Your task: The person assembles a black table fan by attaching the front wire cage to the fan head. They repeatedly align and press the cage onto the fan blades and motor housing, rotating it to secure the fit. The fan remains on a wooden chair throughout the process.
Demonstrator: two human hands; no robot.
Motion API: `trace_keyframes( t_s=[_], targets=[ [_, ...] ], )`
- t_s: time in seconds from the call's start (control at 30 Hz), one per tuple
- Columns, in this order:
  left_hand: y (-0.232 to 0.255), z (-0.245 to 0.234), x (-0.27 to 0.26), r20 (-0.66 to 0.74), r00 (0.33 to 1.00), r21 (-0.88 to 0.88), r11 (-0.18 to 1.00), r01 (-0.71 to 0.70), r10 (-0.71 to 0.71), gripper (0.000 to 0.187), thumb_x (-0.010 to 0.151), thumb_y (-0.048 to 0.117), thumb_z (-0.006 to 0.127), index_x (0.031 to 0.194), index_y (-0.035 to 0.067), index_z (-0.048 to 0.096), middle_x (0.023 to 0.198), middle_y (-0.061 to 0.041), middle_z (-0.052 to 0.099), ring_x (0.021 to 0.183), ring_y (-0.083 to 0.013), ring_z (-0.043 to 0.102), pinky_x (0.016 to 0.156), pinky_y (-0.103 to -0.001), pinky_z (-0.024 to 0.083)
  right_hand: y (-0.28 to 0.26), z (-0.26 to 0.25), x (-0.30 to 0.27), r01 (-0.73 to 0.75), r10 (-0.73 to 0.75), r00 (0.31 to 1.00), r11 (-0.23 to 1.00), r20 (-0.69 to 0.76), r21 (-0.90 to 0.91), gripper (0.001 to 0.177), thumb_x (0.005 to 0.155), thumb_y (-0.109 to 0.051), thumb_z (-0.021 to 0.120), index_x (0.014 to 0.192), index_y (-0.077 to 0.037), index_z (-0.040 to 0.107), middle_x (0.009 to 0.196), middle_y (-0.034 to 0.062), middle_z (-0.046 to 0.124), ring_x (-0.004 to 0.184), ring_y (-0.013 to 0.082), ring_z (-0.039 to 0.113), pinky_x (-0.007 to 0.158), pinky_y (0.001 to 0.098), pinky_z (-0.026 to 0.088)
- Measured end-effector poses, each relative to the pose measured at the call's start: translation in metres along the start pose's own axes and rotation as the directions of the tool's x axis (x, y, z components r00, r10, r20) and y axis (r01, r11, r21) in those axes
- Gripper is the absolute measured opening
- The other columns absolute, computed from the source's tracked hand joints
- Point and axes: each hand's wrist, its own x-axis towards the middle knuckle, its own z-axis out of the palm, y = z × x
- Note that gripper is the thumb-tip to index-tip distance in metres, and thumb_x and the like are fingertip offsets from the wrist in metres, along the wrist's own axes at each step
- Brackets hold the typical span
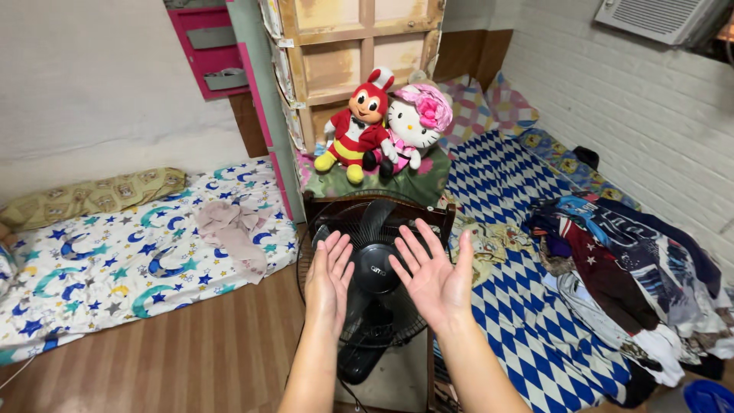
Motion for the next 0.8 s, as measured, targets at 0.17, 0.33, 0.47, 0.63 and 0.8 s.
trace_keyframes(
  t_s=[0.17, 0.33, 0.47, 0.63, 0.8],
  targets=[
    [0.006, 0.005, 0.003, -0.008, 1.000, -0.005, 1.000, -0.006, 0.006, 0.080, 0.097, 0.064, 0.033, 0.157, 0.012, 0.035, 0.161, -0.015, 0.044, 0.154, -0.0292, 0.030, 0.121, -0.051, 0.018, 0.003, 0.001, 0.006, -0.003, 0.003, 1.000, 1.000, -0.008, -0.011, 0.092, 0.091, -0.075, 0.034, 0.154, -0.009, 0.041, 0.159, 0.0186, 0.044, 0.148, 0.0320, 0.039, 0.119, 0.0503, 0.031],
    [0.011, 0.011, 0.009, -0.081, 0.995, -0.084, 0.995, -0.056, 0.049, 0.099, 0.086, 0.076, 0.037, 0.164, 0.024, 0.005, 0.171, -0.015, 0.014, 0.157, -0.0341, 0.012, 0.121, -0.058, 0.009, 0.001, -0.001, 0.010, 0.007, -0.006, 1.000, 0.998, 0.010, -0.062, 0.094, 0.091, -0.077, 0.030, 0.155, -0.010, 0.041, 0.161, 0.0184, 0.042, 0.151, 0.0331, 0.034, 0.121, 0.0508, 0.027],
    [0.007, 0.007, 0.017, -0.082, 0.992, -0.001, 0.996, -0.094, 0.094, 0.103, 0.084, 0.078, 0.042, 0.164, 0.025, 0.004, 0.171, -0.015, 0.008, 0.158, -0.0317, 0.009, 0.122, -0.057, 0.010, -0.002, -0.005, 0.014, 0.011, -0.018, 0.999, 0.981, -0.035, -0.193, 0.094, 0.089, -0.078, 0.025, 0.157, -0.014, 0.041, 0.165, 0.0153, 0.039, 0.154, 0.0322, 0.027, 0.122, 0.0512, 0.019],
    [-0.009, -0.006, 0.027, -0.057, 0.997, 0.056, 0.998, -0.041, 0.044, 0.101, 0.084, 0.076, 0.045, 0.165, 0.026, 0.010, 0.172, -0.012, 0.013, 0.158, -0.0305, 0.010, 0.121, -0.058, 0.009, 0.002, -0.025, 0.021, -0.010, 0.001, 0.999, 0.982, -0.047, -0.190, 0.094, 0.089, -0.079, 0.026, 0.157, -0.015, 0.042, 0.166, 0.0154, 0.037, 0.155, 0.0323, 0.026, 0.121, 0.0500, 0.020],
    [-0.031, -0.025, 0.038, -0.042, 0.997, 0.230, 0.970, 0.079, -0.071, 0.100, 0.083, 0.077, 0.046, 0.164, 0.027, 0.015, 0.173, -0.007, 0.013, 0.158, -0.0284, 0.008, 0.121, -0.056, 0.008, 0.016, -0.070, 0.040, -0.147, 0.129, 0.987, 0.962, -0.093, -0.228, 0.091, 0.089, -0.079, 0.031, 0.157, -0.019, 0.042, 0.166, 0.0145, 0.036, 0.154, 0.0326, 0.028, 0.121, 0.0502, 0.024]
  ],
)
